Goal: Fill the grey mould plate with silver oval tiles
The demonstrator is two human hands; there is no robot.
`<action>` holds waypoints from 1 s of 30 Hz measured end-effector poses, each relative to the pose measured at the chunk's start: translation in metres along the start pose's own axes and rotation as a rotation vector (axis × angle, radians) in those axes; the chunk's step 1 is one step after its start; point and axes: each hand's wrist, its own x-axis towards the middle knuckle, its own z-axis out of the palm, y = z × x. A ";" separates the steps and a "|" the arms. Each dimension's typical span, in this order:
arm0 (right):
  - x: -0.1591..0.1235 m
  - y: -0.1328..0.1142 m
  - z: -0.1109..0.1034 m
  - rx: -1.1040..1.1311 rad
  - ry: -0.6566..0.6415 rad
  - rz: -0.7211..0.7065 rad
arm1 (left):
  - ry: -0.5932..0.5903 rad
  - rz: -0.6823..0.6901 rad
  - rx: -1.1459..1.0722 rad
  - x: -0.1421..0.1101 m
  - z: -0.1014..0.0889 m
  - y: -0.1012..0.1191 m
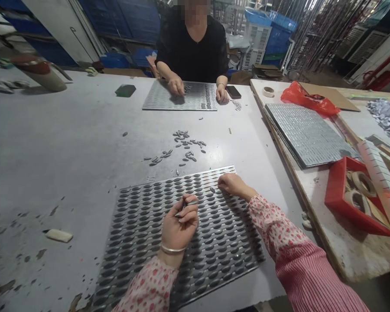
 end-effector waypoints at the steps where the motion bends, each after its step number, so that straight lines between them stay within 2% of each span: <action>1: -0.001 -0.001 0.000 -0.007 0.018 -0.010 | 0.007 -0.005 -0.008 -0.004 -0.001 -0.002; 5: -0.005 -0.005 -0.002 -0.031 0.039 -0.060 | 0.052 -0.029 -0.040 -0.014 -0.006 -0.010; 12: -0.006 0.010 0.002 0.152 0.048 -0.137 | 0.110 -0.046 -0.061 -0.022 -0.015 -0.017; 16: -0.004 0.011 0.002 0.083 0.003 -0.126 | 0.157 -0.060 -0.053 -0.026 -0.019 -0.023; 21: -0.001 0.007 -0.004 -0.066 -0.038 -0.180 | 0.209 -0.088 -0.046 -0.027 -0.023 -0.031; 23: 0.001 0.005 -0.003 -0.051 -0.022 -0.148 | 0.225 -0.093 -0.045 -0.028 -0.023 -0.033; 27: 0.008 -0.004 0.007 -0.034 0.051 0.020 | 0.239 -0.101 -0.036 -0.029 -0.022 -0.034; 30: 0.013 -0.016 0.013 -0.090 -0.002 0.007 | 0.235 -0.097 -0.052 -0.030 -0.022 -0.034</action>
